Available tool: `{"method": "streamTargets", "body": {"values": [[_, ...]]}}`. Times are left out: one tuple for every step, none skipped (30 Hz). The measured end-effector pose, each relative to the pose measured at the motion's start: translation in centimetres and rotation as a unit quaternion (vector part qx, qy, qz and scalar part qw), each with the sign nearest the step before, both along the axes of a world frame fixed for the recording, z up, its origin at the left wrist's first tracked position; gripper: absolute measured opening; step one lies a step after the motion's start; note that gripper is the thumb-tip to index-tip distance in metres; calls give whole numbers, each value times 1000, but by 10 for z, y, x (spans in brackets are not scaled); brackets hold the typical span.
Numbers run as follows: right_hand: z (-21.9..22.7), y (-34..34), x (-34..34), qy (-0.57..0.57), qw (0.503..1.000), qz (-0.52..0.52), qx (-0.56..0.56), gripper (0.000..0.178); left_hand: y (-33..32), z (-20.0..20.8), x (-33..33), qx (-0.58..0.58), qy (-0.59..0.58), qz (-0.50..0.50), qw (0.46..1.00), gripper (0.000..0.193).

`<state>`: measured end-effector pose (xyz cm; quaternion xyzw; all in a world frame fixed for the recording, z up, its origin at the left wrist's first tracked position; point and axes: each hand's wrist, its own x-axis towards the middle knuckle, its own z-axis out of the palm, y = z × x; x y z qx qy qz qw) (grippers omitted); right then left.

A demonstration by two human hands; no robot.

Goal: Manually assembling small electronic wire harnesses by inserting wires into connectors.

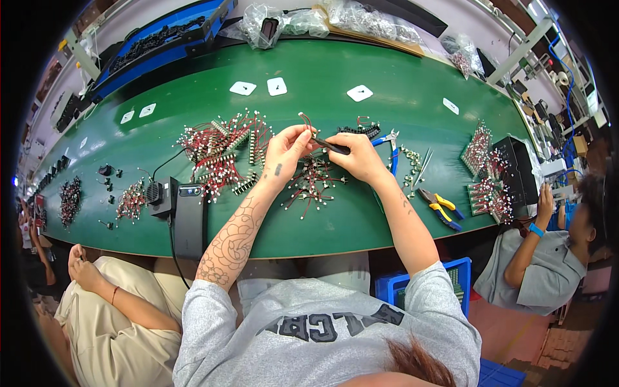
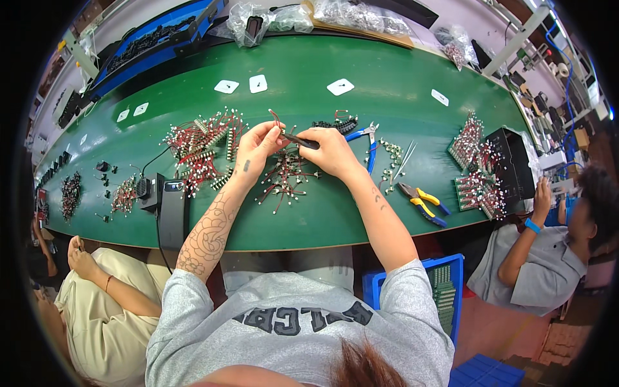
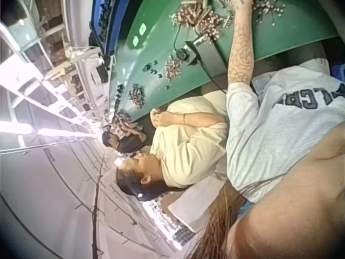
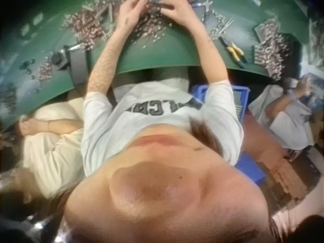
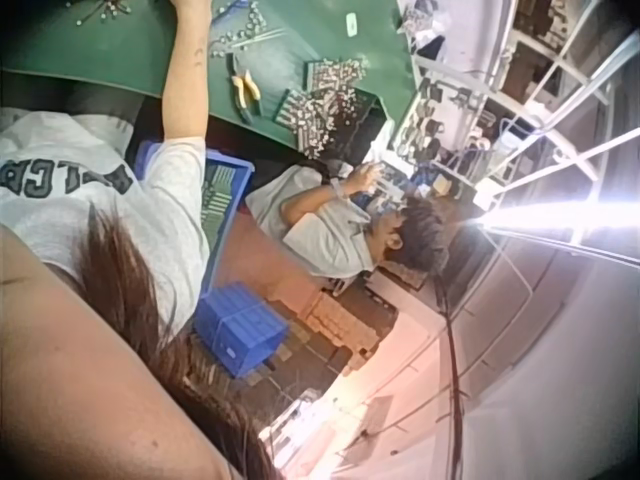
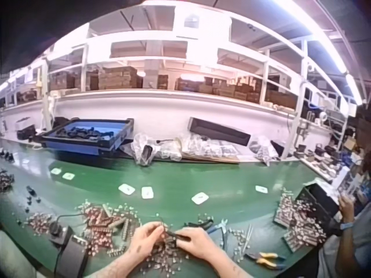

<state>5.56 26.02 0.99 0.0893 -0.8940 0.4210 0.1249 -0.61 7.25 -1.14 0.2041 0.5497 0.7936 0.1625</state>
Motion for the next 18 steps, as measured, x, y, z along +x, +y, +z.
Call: {"method": "streamTargets", "body": {"values": [[0, -1, 0, 9, 1000, 0, -1, 29, -1, 1, 1, 2, 7, 1, 1000, 22], [-1, -2, -1, 18, 1000, 2, -3, 28, -2, 3, 1, 3, 13, 4, 1000, 22], [-2, -3, -2, 27, 1000, 7, -6, 28, -3, 4, 1, 4, 19, 9, 1000, 22], [-4, -5, -3, 34, 999, 14, -10, 28, -6, 4, 2, 3, 24, 16, 1000, 21], [-1, -6, -2, 21, 1000, 10, -10, 28, -6, 7, 0, -20, 45, 7, 999, 21], [3, -4, 1, 7, 1000, 9, -11, 28, -6, 10, -1, -46, 63, 0, 997, 22], [6, -5, 3, 12, 1000, 8, -1, 27, -6, 11, -2, -54, 55, 22, 997, 22], [6, -5, 3, 10, 1000, 15, -7, 27, -7, 13, -4, -38, 57, -1, 998, 20], [6, -2, 4, 9, 1000, 13, -9, 26, -6, 13, -5, -18, 60, -32, 998, 19], [5, -4, 1, 4, 1000, 24, -11, 26, -8, 11, -6, -21, 55, -20, 998, 19], [4, -5, -1, -3, 1000, 28, -14, 27, -10, 10, -6, -15, 53, -16, 998, 18], [3, -5, -1, -10, 999, 27, -16, 27, -10, 10, -6, -8, 52, -14, 999, 18], [3, -5, -1, -16, 999, 24, -18, 27, -10, 9, -6, 0, 52, -16, 999, 17], [4, -4, -1, -21, 999, 18, -18, 28, -9, 8, -5, 9, 52, -20, 998, 17], [4, -1, 1, -21, 1000, 11, -16, 28, -5, 7, -4, 12, 51, -27, 998, 17], [4, 0, 1, -27, 999, 13, -17, 28, -5, 6, -5, 15, 47, -28, 998, 17], [5, -3, 0, -32, 999, 15, -20, 28, -7, 5, -5, 17, 43, -28, 999, 17], [5, -5, -1, -36, 999, 17, -23, 28, -9, 5, -6, 18, 40, -29, 999, 17]]}}
